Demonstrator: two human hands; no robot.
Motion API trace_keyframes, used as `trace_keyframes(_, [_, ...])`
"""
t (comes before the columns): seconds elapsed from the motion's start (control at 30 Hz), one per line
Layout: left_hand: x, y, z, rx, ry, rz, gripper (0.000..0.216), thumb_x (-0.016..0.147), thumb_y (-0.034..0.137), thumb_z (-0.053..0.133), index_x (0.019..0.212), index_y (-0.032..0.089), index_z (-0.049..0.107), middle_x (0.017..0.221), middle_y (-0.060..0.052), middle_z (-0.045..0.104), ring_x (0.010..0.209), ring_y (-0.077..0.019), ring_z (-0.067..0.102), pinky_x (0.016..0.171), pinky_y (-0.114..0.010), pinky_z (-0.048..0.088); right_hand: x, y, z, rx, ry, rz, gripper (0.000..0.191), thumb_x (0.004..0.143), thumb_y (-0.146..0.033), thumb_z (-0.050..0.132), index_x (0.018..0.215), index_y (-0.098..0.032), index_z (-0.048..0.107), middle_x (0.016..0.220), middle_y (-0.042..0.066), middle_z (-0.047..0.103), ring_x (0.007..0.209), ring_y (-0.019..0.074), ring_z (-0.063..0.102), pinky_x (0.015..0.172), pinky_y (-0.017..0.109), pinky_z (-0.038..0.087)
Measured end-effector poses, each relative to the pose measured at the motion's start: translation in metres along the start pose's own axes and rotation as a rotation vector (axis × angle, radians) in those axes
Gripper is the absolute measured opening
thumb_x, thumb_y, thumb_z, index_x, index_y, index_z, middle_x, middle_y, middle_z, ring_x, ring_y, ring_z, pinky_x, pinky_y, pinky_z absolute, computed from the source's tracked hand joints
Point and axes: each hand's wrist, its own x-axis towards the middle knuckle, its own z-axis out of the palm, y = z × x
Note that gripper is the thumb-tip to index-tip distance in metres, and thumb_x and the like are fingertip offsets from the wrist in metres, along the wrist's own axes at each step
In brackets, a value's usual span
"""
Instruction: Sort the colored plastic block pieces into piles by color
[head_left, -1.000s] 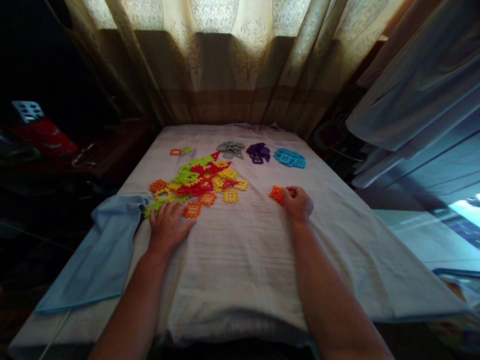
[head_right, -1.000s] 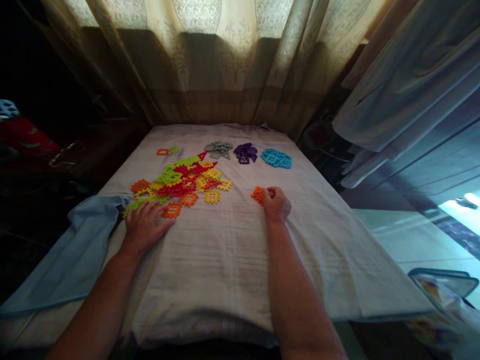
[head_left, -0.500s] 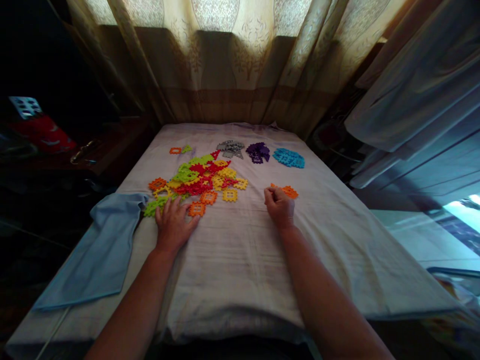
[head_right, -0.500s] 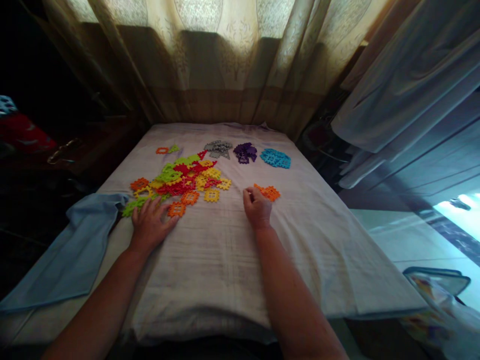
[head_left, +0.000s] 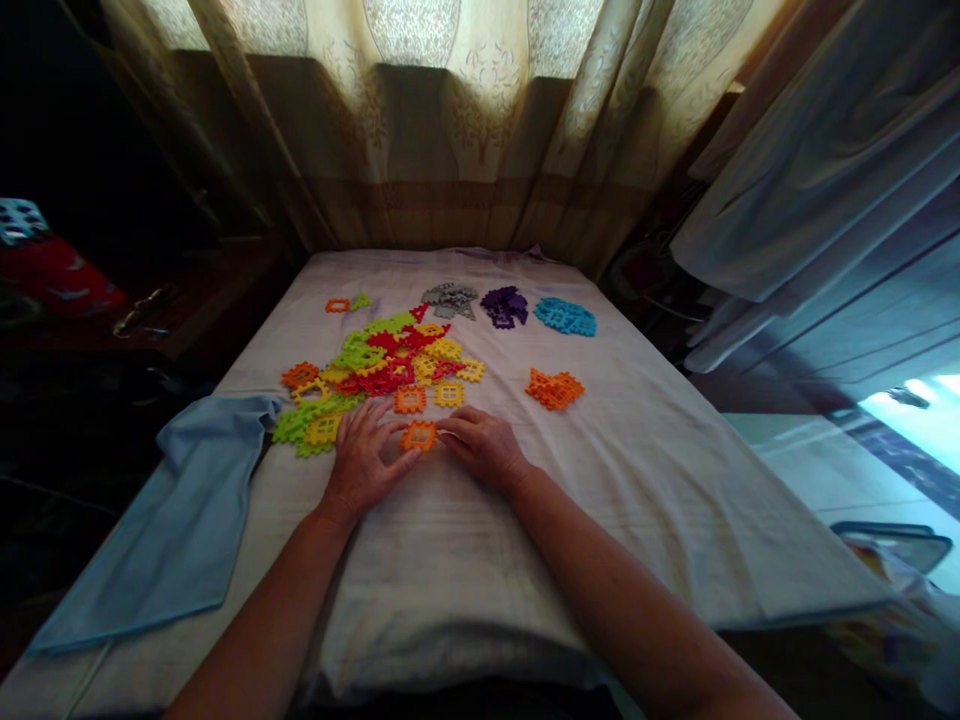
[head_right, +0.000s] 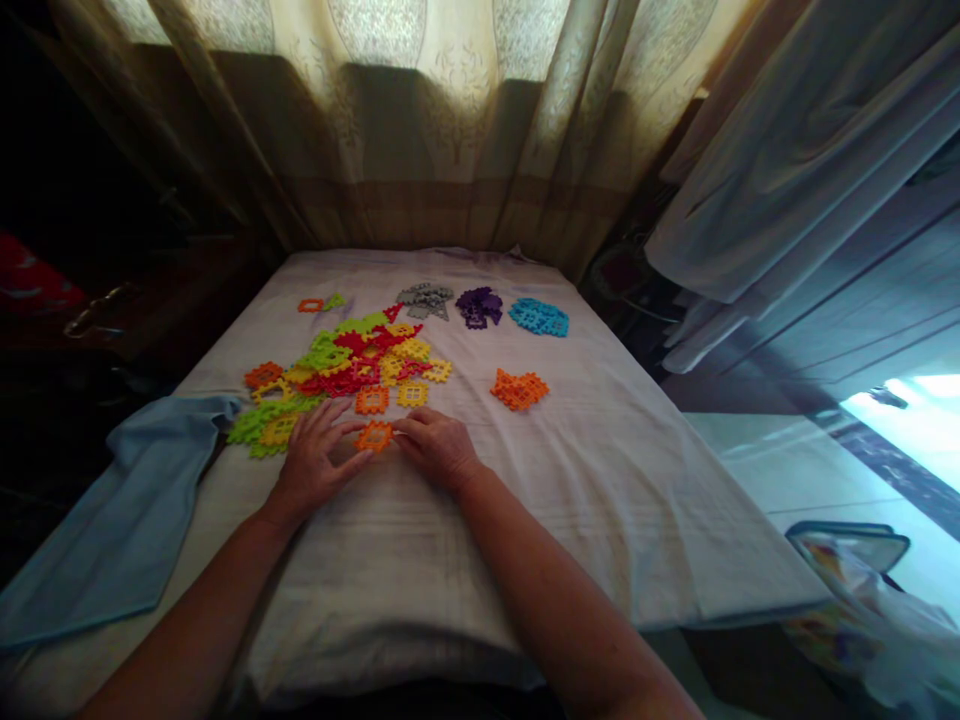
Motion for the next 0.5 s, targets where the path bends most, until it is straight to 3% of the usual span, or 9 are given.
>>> trace_keyframes(0.2, [0.0, -0.005, 0.003, -0.061, -0.005, 0.003, 0.034, 0.087, 0.051, 0.061, 0.104, 0.025, 0.072, 0.143, -0.011, 0.059, 0.14, -0.0331, 0.044, 0.116, -0.061, 0.03, -0.001, -0.002, 0.002, 0.001, 0.004, -0.065, 0.024, 0.097, -0.03, 0.056, 0.117, -0.025, 0.069, 0.111, 0.008, 0.07, 0.096, 0.0176, 0.067, 0.081, 0.027, 0.053])
trace_keyframes(0.33, [0.0, -0.008, 0.005, -0.084, -0.034, -0.008, 0.037, 0.091, 0.054, 0.054, 0.104, 0.025, 0.072, 0.141, -0.01, 0.06, 0.14, -0.0331, 0.044, 0.116, -0.063, 0.029, 0.002, -0.003, 0.002, 0.015, 0.037, -0.084, 0.021, 0.099, -0.03, 0.051, 0.105, -0.024, 0.071, 0.105, 0.008, 0.072, 0.093, 0.0171, 0.068, 0.08, 0.026, 0.052])
trace_keyframes(0.4, [0.0, -0.009, 0.006, -0.094, -0.045, -0.023, 0.04, 0.092, 0.055, 0.051, 0.109, 0.025, 0.071, 0.141, -0.01, 0.061, 0.14, -0.0336, 0.044, 0.115, -0.064, 0.029, 0.003, 0.006, -0.002, 0.018, 0.123, -0.021, 0.02, 0.098, -0.03, 0.052, 0.099, -0.024, 0.071, 0.102, 0.008, 0.072, 0.09, 0.0174, 0.068, 0.079, 0.026, 0.051])
trace_keyframes(0.5, [-0.001, -0.01, 0.006, -0.099, -0.044, -0.033, 0.043, 0.091, 0.055, 0.051, 0.118, 0.025, 0.067, 0.14, -0.01, 0.061, 0.14, -0.0335, 0.044, 0.115, -0.064, 0.029, 0.001, 0.037, -0.019, 0.015, 0.36, 0.206, 0.02, 0.094, -0.032, 0.054, 0.095, -0.022, 0.071, 0.095, 0.007, 0.074, 0.079, 0.0175, 0.068, 0.074, 0.027, 0.051])
